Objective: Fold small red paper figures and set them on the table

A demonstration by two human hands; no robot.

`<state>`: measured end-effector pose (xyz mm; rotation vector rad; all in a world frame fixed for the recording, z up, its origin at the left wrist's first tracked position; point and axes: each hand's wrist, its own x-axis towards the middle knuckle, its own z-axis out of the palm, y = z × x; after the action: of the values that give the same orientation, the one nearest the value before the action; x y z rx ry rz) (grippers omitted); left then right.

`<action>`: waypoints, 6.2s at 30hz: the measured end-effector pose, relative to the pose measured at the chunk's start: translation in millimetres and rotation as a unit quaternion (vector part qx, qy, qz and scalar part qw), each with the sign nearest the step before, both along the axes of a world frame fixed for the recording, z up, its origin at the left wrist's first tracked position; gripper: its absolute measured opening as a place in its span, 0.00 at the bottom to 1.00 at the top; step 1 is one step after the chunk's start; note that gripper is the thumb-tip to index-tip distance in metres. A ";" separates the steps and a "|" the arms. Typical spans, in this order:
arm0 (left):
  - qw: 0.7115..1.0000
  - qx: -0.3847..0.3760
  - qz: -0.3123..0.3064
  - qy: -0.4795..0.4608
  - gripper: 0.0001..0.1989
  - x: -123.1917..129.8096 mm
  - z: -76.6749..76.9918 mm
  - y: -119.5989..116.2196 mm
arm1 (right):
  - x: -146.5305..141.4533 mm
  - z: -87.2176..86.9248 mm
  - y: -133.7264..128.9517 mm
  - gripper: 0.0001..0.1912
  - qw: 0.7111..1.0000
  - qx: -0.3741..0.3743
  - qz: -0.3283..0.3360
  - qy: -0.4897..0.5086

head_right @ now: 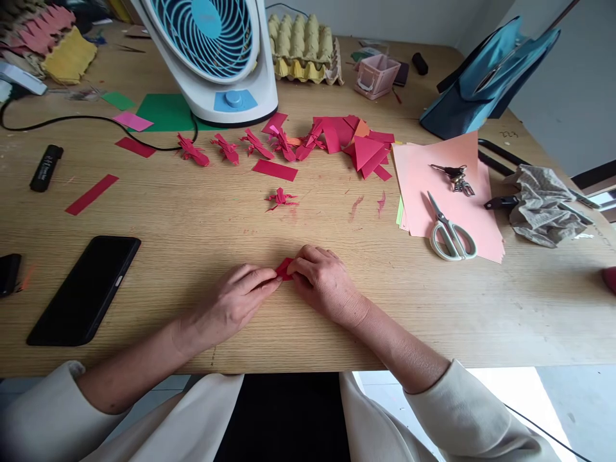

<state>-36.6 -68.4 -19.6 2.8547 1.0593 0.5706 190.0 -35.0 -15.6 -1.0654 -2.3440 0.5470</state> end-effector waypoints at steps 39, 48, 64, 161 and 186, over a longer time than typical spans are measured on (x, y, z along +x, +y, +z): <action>0.989 -0.100 0.067 0.082 0.28 1.7 0.4 -27.1 | -9.5 8.0 -32.6 0.26 0.946 0.159 -0.008 -0.281; 0.984 -0.095 0.097 0.113 0.37 0.1 0.1 -35.5 | -12.8 14.2 -39.5 0.28 0.937 0.120 -0.025 -0.328; 0.979 -0.104 0.137 0.108 0.35 5.9 4.6 -36.9 | -2.8 13.6 -36.4 0.26 0.943 0.130 -0.008 -0.306; 0.701 -0.455 0.105 -0.540 0.16 30.7 20.2 65.9 | -33.5 7.8 28.0 0.21 0.920 -0.292 -0.013 0.261; 0.664 -0.481 0.169 -0.546 0.18 23.3 25.3 67.5 | -30.7 3.9 24.2 0.23 0.922 -0.266 -0.036 0.278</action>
<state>-13.2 -0.9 5.7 1.0216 1.0603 1.0706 159.3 -10.8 -11.7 -1.0327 -1.6819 1.3180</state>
